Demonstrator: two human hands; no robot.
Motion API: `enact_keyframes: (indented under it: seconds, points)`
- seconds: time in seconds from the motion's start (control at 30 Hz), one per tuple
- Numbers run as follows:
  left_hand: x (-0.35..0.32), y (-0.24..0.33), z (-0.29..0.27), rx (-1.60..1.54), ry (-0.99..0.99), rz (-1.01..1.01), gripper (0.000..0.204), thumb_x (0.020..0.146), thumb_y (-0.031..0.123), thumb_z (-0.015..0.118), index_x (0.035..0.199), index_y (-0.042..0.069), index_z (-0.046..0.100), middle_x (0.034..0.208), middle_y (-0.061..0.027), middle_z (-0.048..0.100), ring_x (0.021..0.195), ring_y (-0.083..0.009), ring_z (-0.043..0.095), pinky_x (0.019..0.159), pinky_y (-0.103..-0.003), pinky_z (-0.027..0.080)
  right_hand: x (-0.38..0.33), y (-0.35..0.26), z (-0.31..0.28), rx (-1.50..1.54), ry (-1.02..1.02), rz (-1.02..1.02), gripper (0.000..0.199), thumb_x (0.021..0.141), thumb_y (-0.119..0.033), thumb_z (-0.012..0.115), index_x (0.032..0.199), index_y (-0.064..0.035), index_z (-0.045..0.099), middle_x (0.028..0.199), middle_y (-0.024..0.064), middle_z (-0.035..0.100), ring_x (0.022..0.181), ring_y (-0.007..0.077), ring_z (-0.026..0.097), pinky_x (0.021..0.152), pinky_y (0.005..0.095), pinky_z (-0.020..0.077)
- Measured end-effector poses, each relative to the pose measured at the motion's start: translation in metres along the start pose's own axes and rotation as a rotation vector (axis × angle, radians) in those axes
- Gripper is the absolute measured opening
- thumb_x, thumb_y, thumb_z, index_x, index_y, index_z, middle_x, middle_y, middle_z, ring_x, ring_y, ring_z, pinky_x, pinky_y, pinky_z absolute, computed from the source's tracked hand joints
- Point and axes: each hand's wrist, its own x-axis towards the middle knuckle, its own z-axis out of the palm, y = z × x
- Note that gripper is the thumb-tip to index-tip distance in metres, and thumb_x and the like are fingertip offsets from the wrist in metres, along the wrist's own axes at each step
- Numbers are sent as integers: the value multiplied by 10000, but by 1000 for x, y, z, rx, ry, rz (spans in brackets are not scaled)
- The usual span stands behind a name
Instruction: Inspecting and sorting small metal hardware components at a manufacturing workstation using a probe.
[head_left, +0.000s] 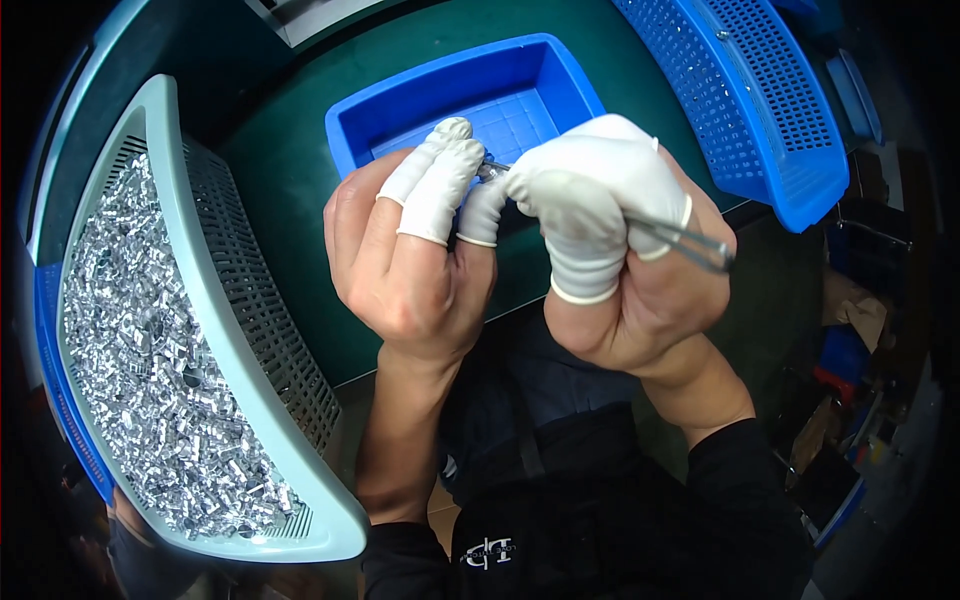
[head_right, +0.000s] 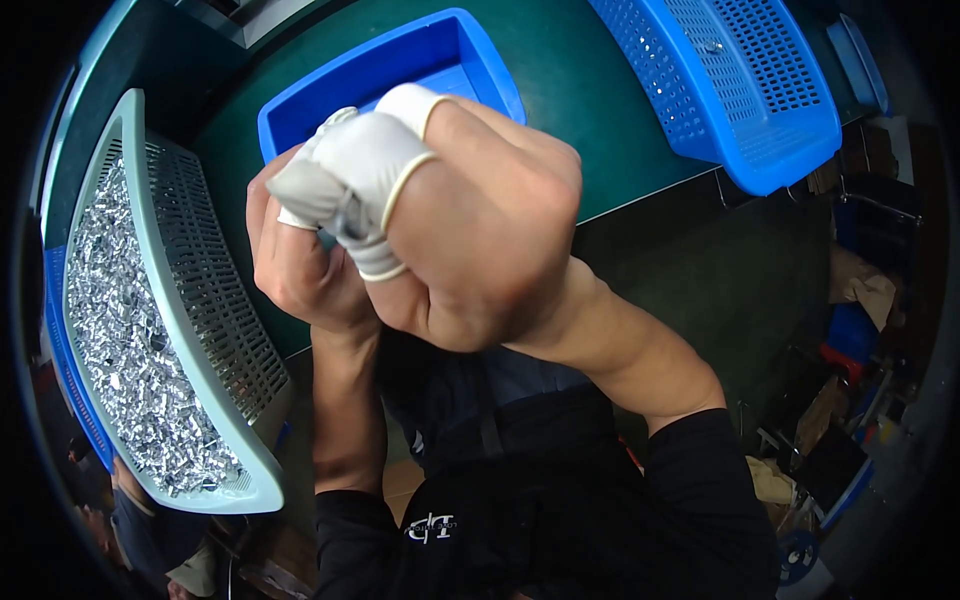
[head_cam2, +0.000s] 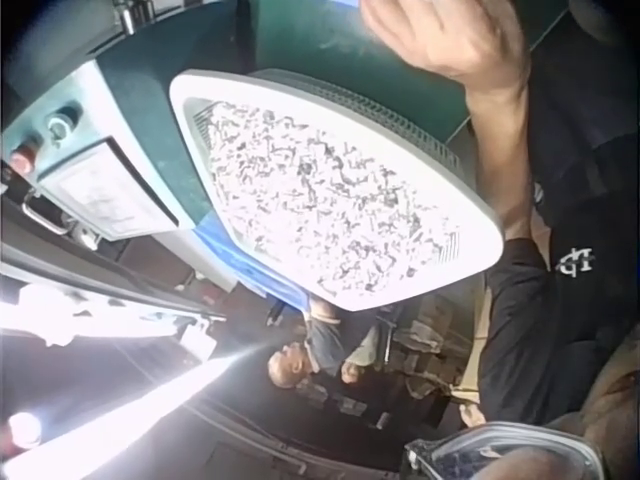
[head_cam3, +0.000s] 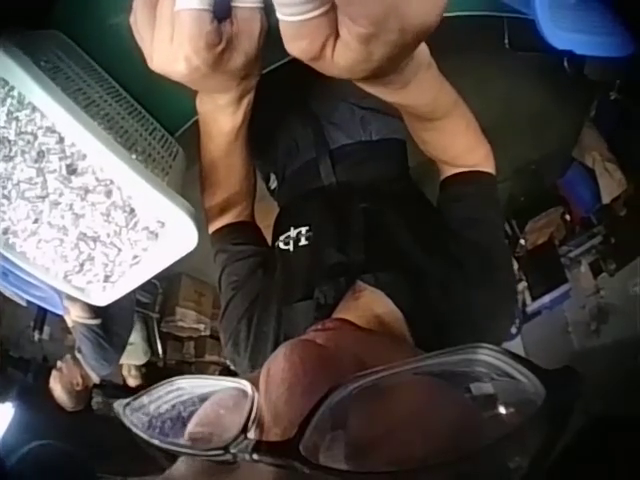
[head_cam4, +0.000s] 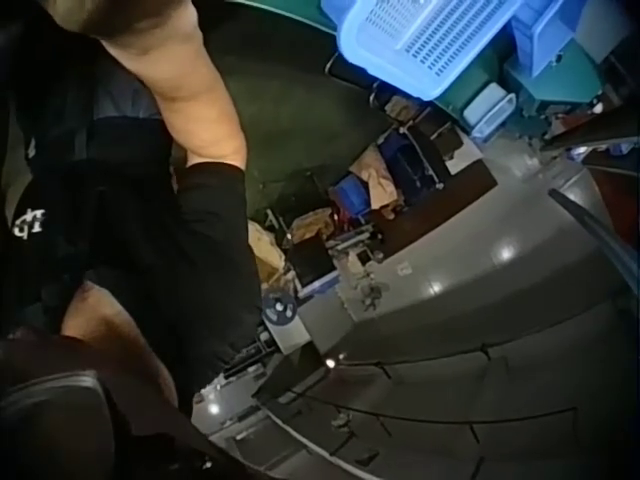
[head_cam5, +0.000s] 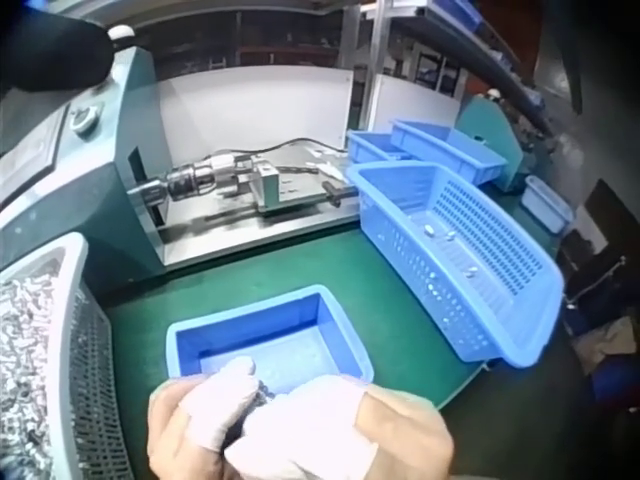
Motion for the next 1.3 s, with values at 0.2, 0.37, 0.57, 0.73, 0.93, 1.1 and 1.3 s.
enact_keyframes:
  seconds: [0.2,0.37,0.57,0.73,0.93,1.1,1.3]
  points:
    - [-1,-7,-4,7,12,-57,257,644,110,810,857,53,678,898,-66,702,820,-202,640,841,-335,398,-9,-18,-78,613,-214,349,436,858,-295,635,1005,112,577,876,203,628,727,244,651,664,285,559]
    - [3,-1,-4,-25,-37,-108,274,653,113,808,884,52,675,897,-59,700,832,-201,636,851,-336,390,-11,-49,-49,1012,484,874,547,813,-375,674,994,134,588,872,192,638,841,337,651,731,387,575]
    - [-7,-8,0,-188,23,-157,317,666,119,805,939,41,664,922,-79,692,850,-225,628,839,-338,419,-12,-40,-33,720,304,678,521,864,-380,591,977,129,590,878,208,636,827,312,647,709,361,564]
    - [-8,-9,2,-217,31,-165,337,667,125,806,956,39,655,930,-82,691,857,-228,626,843,-338,418,-7,-24,-25,431,118,476,518,914,-386,509,959,124,591,883,223,633,813,288,643,687,336,553]
    - [-8,-8,2,-225,33,-181,325,677,107,795,961,37,655,938,-87,691,870,-230,626,857,-344,410,-8,-17,-18,219,-26,319,508,960,-369,440,934,115,592,880,235,632,795,264,638,654,310,542]
    - [-6,-9,1,-217,21,-149,307,683,107,786,950,35,652,934,-82,690,864,-224,625,855,-342,406,-6,-15,-20,254,-47,350,496,967,-360,435,945,112,588,875,233,630,781,258,635,649,300,536]
    - [1,0,-7,-46,-49,-62,264,706,122,760,938,41,662,928,-71,690,860,-224,626,876,-362,395,6,-22,-14,89,-143,246,293,915,-211,535,963,71,597,874,180,633,761,247,629,658,280,517]
